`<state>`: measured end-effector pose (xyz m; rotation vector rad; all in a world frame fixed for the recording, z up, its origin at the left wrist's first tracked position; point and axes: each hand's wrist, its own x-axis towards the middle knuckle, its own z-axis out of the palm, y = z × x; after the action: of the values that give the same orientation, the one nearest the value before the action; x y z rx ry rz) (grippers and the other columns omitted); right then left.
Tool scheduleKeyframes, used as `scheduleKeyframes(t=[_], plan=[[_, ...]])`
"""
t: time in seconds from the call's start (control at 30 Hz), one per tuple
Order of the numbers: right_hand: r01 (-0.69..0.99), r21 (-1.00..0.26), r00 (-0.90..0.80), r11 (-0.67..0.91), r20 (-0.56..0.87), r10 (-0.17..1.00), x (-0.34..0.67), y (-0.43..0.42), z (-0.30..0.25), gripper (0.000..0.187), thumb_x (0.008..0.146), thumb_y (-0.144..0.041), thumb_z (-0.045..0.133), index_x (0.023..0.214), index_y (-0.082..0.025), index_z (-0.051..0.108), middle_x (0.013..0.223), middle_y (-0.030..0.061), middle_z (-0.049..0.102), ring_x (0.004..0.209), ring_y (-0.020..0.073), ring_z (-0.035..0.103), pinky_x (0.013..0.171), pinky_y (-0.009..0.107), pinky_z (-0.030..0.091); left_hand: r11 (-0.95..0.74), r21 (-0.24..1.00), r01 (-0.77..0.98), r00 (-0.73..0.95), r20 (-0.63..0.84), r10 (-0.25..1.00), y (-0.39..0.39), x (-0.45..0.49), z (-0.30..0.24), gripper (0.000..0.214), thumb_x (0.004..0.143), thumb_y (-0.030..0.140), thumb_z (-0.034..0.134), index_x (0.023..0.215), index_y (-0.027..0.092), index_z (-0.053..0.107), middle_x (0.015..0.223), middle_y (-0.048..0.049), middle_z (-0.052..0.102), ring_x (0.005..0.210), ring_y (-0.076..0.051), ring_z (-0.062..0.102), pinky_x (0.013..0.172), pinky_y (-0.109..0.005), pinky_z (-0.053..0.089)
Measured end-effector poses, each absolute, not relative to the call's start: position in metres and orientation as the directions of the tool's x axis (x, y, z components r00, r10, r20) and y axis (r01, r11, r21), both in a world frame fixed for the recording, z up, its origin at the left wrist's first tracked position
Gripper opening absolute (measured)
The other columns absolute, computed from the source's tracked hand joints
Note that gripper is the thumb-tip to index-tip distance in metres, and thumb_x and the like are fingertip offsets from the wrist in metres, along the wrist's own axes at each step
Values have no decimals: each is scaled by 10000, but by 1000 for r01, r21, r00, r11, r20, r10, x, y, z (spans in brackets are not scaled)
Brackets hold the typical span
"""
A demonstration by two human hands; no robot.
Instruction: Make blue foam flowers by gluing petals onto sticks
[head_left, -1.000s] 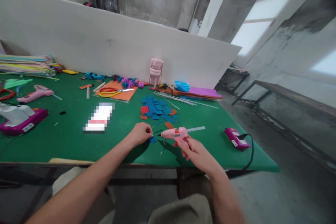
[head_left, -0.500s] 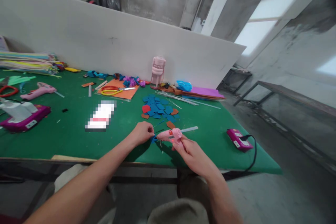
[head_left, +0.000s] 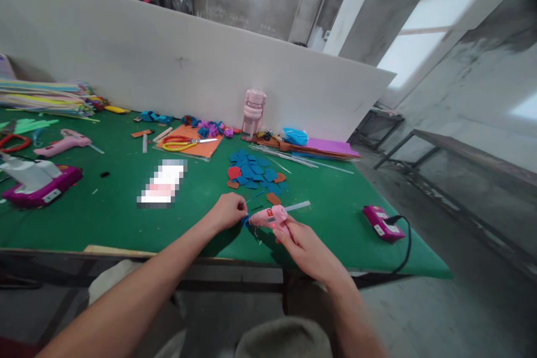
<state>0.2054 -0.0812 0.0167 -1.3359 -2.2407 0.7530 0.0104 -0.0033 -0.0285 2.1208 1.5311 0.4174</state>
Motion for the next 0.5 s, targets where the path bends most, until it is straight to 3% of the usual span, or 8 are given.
scheduleKeyframes(t=[0.5], plan=[[685,-627,-428,372,66,901,204,-82,15,311,877,-353,313,890,-183,573,837,51,607,751,167,548,687,262,391,-243,545,802,321,-51,946,-4,11,-25,113,638,185,550,639,149,657,620,-20,627,596,-129,538,541,-215,348]])
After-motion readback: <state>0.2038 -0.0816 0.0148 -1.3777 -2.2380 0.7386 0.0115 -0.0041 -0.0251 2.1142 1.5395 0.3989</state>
